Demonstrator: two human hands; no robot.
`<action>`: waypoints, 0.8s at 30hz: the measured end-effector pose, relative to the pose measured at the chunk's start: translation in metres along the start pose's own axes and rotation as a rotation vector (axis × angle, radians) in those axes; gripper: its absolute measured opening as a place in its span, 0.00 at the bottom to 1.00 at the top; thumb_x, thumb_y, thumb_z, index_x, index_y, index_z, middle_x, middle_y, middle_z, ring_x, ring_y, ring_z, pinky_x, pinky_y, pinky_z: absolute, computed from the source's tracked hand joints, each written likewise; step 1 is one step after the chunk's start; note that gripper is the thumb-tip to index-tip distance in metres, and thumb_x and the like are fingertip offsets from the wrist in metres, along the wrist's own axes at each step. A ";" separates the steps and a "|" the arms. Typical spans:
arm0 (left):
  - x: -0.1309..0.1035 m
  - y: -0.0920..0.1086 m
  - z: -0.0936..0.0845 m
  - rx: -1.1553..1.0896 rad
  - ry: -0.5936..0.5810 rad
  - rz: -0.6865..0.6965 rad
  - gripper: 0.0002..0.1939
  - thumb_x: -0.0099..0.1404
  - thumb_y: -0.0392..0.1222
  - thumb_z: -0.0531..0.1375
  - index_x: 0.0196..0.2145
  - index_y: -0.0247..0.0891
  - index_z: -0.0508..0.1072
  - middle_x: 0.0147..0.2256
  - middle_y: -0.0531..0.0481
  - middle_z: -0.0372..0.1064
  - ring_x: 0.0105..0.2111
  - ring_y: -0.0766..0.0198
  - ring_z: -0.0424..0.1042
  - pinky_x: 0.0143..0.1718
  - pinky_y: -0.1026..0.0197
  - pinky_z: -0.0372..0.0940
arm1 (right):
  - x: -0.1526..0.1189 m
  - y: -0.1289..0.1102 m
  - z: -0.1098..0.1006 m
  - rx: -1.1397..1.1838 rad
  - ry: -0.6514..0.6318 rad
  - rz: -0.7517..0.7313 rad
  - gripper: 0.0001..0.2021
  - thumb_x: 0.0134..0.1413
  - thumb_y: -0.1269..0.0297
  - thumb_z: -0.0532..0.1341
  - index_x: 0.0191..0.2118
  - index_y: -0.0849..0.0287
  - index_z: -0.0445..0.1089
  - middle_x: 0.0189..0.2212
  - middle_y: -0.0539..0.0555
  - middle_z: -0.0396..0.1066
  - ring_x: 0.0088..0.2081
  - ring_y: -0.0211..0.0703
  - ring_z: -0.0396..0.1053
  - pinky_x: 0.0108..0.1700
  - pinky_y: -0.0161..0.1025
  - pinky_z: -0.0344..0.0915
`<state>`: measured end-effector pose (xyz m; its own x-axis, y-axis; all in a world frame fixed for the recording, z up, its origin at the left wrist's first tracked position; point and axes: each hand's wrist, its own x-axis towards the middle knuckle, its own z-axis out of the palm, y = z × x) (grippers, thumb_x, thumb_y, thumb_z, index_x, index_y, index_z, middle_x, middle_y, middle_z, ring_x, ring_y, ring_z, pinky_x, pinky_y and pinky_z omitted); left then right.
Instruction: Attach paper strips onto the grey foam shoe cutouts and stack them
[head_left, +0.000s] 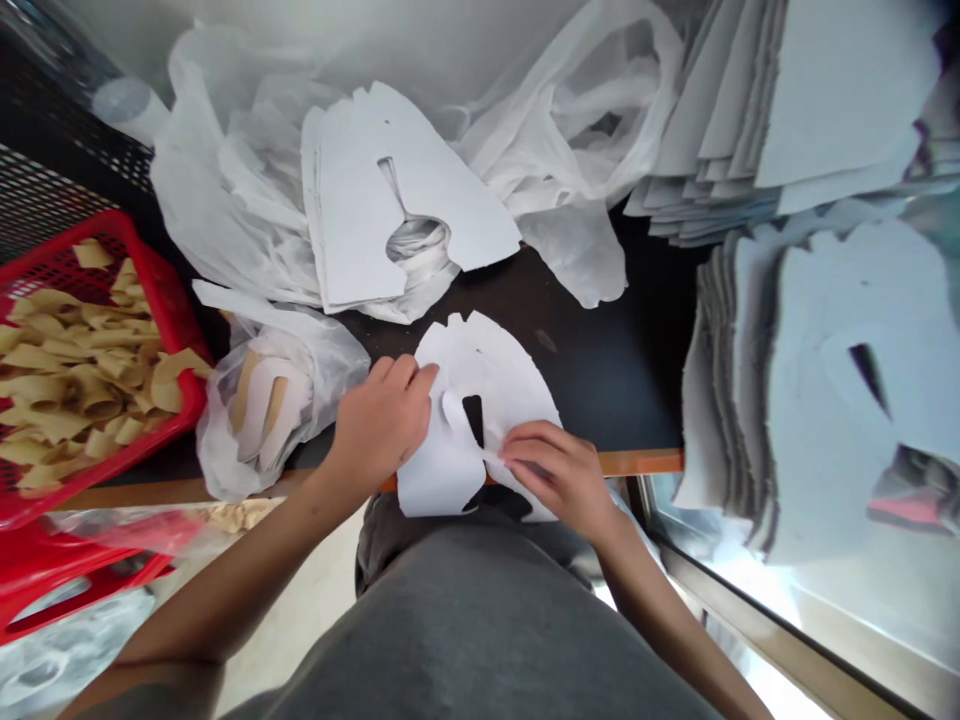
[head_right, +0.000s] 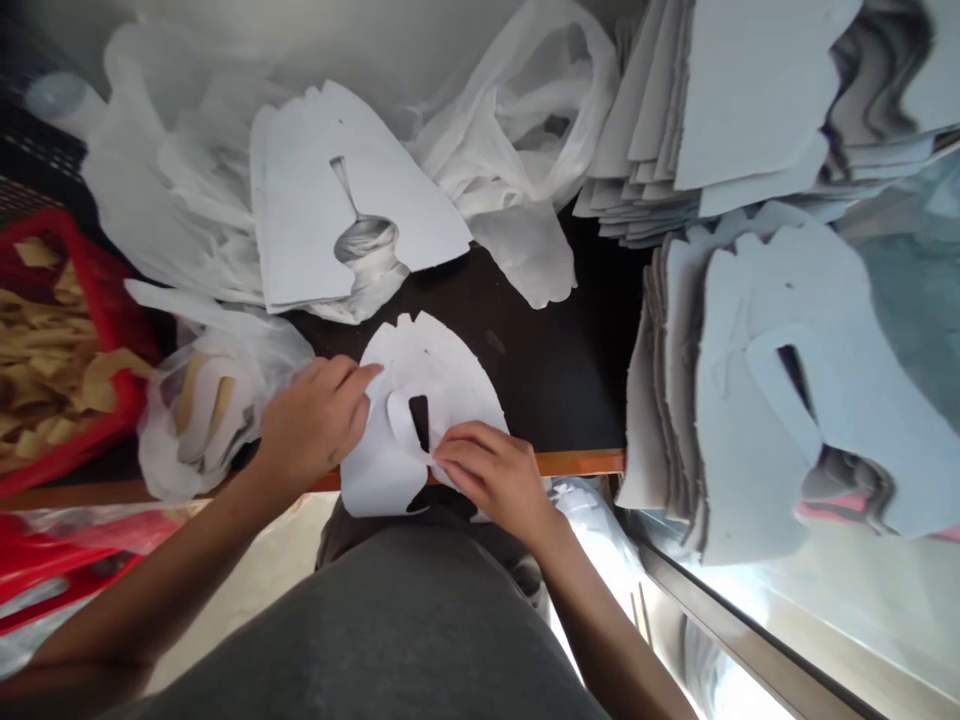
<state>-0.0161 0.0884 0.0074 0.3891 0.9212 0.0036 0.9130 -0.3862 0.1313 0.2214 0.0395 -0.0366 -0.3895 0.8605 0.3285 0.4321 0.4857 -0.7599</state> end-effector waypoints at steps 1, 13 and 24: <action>-0.003 -0.006 0.000 -0.081 -0.008 0.076 0.22 0.67 0.33 0.49 0.56 0.33 0.71 0.47 0.38 0.73 0.48 0.50 0.72 0.45 0.52 0.70 | 0.001 0.000 0.000 0.016 0.010 0.010 0.06 0.64 0.69 0.61 0.41 0.54 0.75 0.39 0.52 0.77 0.38 0.38 0.76 0.39 0.34 0.72; 0.011 -0.018 0.045 -0.152 0.021 0.176 0.27 0.75 0.37 0.47 0.68 0.27 0.53 0.69 0.35 0.49 0.70 0.53 0.51 0.69 0.47 0.53 | 0.032 0.002 -0.010 -0.310 0.018 -0.092 0.08 0.64 0.71 0.61 0.40 0.53 0.77 0.40 0.51 0.78 0.38 0.37 0.76 0.38 0.33 0.69; -0.003 -0.016 0.039 -0.061 0.027 0.346 0.30 0.76 0.43 0.50 0.69 0.26 0.50 0.69 0.33 0.50 0.70 0.52 0.50 0.68 0.49 0.54 | 0.029 0.014 -0.003 -0.379 0.017 -0.163 0.09 0.63 0.74 0.61 0.41 0.54 0.77 0.40 0.48 0.78 0.36 0.35 0.75 0.38 0.32 0.67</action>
<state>-0.0272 0.0903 -0.0336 0.6702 0.7374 0.0841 0.7182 -0.6729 0.1770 0.2184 0.0711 -0.0361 -0.4654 0.7683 0.4394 0.6357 0.6356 -0.4380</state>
